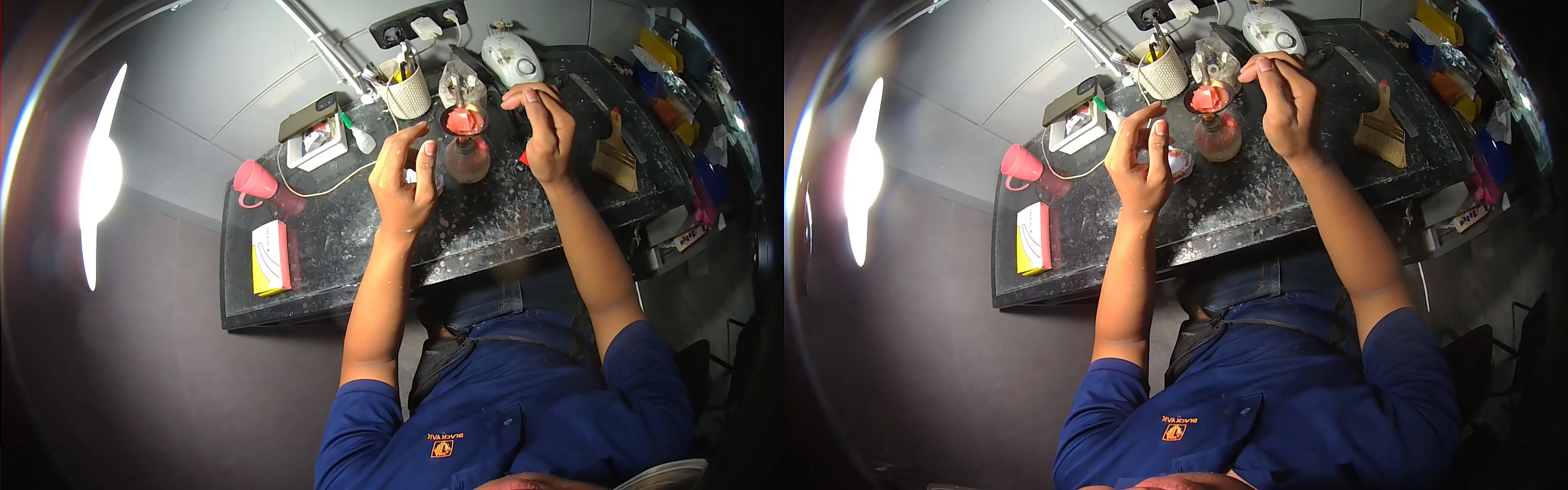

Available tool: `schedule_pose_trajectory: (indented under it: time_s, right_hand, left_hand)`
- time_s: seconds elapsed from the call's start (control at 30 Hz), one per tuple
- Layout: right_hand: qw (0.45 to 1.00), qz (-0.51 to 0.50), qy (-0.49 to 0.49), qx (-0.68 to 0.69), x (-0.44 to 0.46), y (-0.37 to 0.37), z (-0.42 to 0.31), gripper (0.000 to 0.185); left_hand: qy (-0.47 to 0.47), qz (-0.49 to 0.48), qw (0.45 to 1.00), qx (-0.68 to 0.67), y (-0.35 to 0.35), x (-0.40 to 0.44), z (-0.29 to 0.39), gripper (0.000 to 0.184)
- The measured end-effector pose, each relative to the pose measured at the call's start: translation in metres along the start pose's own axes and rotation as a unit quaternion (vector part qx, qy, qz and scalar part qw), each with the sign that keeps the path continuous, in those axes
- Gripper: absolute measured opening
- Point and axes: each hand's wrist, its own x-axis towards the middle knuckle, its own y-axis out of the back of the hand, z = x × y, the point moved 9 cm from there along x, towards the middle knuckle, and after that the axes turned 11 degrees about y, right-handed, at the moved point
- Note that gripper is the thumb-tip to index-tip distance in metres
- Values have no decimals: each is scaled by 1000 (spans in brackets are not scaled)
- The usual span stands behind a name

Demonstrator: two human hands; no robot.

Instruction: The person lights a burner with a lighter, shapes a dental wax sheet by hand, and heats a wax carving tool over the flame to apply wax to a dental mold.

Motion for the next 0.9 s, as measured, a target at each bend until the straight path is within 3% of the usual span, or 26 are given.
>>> schedule_pose_trajectory:
  time_s: [0.9]
  right_hand:
    - [1000,-11,-4,-16,0,-2,0,31]
  left_hand:
    - [-4,0,1000,0,-1,0,1,20]
